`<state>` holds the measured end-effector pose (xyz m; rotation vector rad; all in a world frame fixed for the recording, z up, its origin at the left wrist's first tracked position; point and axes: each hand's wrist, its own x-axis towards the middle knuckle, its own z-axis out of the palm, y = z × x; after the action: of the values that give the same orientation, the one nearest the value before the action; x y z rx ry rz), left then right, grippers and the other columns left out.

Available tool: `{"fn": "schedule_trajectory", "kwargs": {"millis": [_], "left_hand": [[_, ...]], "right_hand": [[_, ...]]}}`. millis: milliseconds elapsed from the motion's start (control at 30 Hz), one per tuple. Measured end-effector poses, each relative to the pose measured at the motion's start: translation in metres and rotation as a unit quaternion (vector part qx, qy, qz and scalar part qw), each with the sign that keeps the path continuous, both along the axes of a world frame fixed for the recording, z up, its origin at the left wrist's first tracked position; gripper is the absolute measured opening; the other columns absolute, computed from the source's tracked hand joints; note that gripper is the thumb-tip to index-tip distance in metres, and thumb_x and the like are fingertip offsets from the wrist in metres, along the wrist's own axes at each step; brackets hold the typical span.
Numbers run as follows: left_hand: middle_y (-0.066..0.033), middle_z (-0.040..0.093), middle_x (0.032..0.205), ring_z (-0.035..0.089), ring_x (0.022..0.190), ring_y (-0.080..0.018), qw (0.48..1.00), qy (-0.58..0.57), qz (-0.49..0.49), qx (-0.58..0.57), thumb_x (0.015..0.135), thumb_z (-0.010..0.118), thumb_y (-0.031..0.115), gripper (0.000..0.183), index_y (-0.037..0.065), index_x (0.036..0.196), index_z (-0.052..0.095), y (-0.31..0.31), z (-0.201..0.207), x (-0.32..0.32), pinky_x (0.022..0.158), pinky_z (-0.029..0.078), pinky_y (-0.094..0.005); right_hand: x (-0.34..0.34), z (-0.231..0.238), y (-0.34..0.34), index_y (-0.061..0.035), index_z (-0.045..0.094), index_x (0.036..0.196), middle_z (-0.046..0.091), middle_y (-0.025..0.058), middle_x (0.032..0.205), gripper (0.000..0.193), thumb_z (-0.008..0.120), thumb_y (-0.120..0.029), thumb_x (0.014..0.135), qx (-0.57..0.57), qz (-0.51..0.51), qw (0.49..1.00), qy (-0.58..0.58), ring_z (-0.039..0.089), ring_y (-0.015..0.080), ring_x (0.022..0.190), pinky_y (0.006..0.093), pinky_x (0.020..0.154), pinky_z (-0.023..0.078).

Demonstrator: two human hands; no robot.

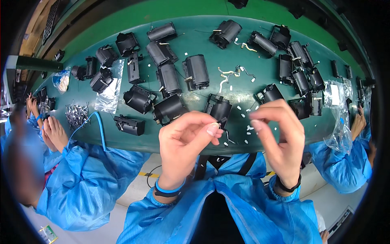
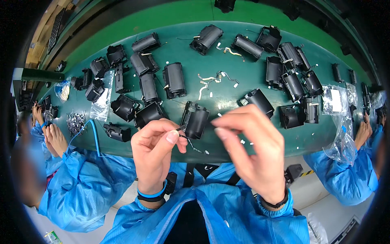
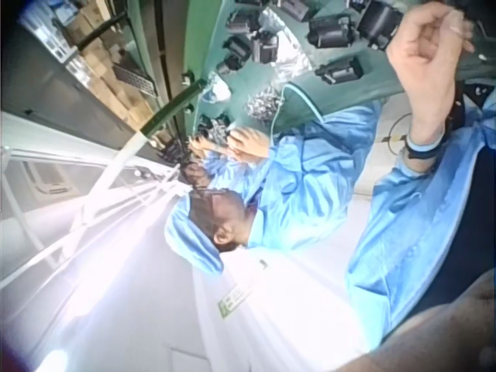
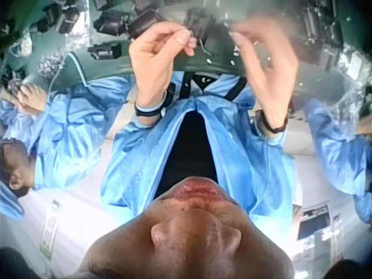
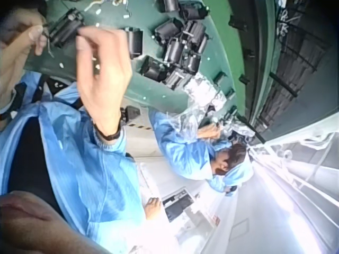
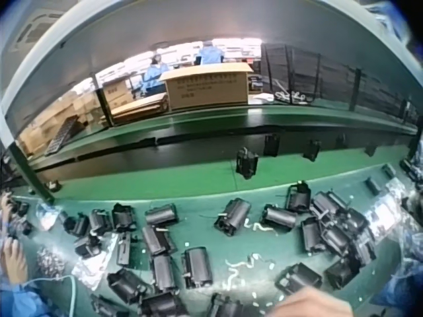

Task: Manual assembly of black plastic components on a production line.

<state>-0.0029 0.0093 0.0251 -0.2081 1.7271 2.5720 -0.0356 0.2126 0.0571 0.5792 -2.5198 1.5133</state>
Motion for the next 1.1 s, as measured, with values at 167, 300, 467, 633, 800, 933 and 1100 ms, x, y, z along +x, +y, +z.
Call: {"fn": "schedule_trajectory", "kwargs": {"millis": [167, 300, 467, 633, 800, 933, 1100], "left_hand": [[-0.0117, 0.07, 0.092, 0.067, 0.081, -0.014, 0.998, 0.002, -0.051, 0.02, 0.095, 0.068, -0.003, 0.009, -0.006, 0.104, 0.07, -0.005, -0.006, 0.006, 0.072, 0.055, -0.0274], [-0.0105, 0.067, 0.091, 0.064, 0.078, -0.0152, 0.942, -0.12, -0.167, 0.265, 0.098, 0.065, 0.002, 0.01, -0.006, 0.105, 0.068, -0.012, -0.007, 0.015, 0.067, 0.051, -0.0294], [-0.0106, 0.066, 0.089, 0.065, 0.077, -0.0154, 0.942, -0.098, -0.104, 0.305, 0.099, 0.063, 0.001, 0.008, -0.006, 0.104, 0.065, -0.003, -0.012, 0.026, 0.066, 0.053, -0.0297], [-0.0151, 0.068, 0.088, 0.063, 0.071, -0.0198, 0.996, -0.031, 0.062, 0.048, 0.099, 0.061, 0.007, 0.011, -0.003, 0.104, 0.06, -0.011, -0.018, 0.027, 0.062, 0.051, -0.031], [-0.0144, 0.072, 0.091, 0.071, 0.081, -0.0183, 0.992, -0.008, 0.092, 0.081, 0.098, 0.064, 0.0, 0.009, -0.005, 0.106, 0.065, -0.009, -0.013, 0.022, 0.071, 0.058, -0.0315], [-0.0114, 0.07, 0.094, 0.069, 0.084, -0.0173, 0.983, -0.03, 0.015, 0.178, 0.099, 0.064, 0.003, 0.012, -0.005, 0.109, 0.065, -0.01, -0.012, 0.021, 0.071, 0.056, -0.0322], [-0.0111, 0.069, 0.095, 0.066, 0.082, -0.0158, 0.928, -0.111, -0.157, 0.319, 0.102, 0.061, 0.006, 0.012, -0.004, 0.108, 0.065, -0.015, -0.014, 0.022, 0.071, 0.053, -0.0315]], "right_hand": [[-0.004, -0.008, -0.014, 0.0027, 0.073, 0.109, 0.071, 0.0137, 0.096, 0.029, 0.078, 0.007, 0.08, -0.146, 0.101, 0.978, -0.108, 0.068, 0.0204, 0.081, 0.0303, 0.07, 0.055], [-0.008, -0.016, -0.004, 0.0018, 0.074, 0.113, 0.072, 0.0142, 0.096, 0.036, 0.082, 0.003, 0.078, -0.166, 0.212, 0.962, -0.052, 0.069, 0.0192, 0.08, 0.0306, 0.069, 0.055], [-0.001, -0.03, -0.002, 0.0044, 0.071, 0.111, 0.072, 0.0124, 0.095, 0.035, 0.083, 0.002, 0.078, -0.212, 0.144, 0.957, -0.134, 0.068, 0.0161, 0.078, 0.0294, 0.07, 0.055], [0.001, -0.035, -0.019, 0.0051, 0.068, 0.11, 0.069, 0.0105, 0.09, 0.024, 0.073, 0.005, 0.087, -0.037, -0.027, 0.983, -0.175, 0.067, 0.0143, 0.077, 0.0271, 0.069, 0.054], [0.002, -0.025, -0.032, 0.0049, 0.07, 0.105, 0.068, 0.0113, 0.095, 0.016, 0.071, 0.005, 0.089, -0.124, 0.046, 0.983, -0.126, 0.066, 0.015, 0.077, 0.0269, 0.067, 0.052], [-0.008, -0.027, -0.035, 0.0033, 0.072, 0.107, 0.069, 0.011, 0.096, 0.023, 0.075, 0.005, 0.085, -0.208, 0.12, 0.962, -0.129, 0.065, 0.0153, 0.078, 0.0275, 0.069, 0.052], [-0.018, -0.029, -0.022, 0.0002, 0.076, 0.103, 0.07, 0.0102, 0.092, 0.022, 0.079, 0.004, 0.081, -0.211, 0.227, 0.943, -0.117, 0.066, 0.0185, 0.081, 0.0296, 0.07, 0.052]]}}
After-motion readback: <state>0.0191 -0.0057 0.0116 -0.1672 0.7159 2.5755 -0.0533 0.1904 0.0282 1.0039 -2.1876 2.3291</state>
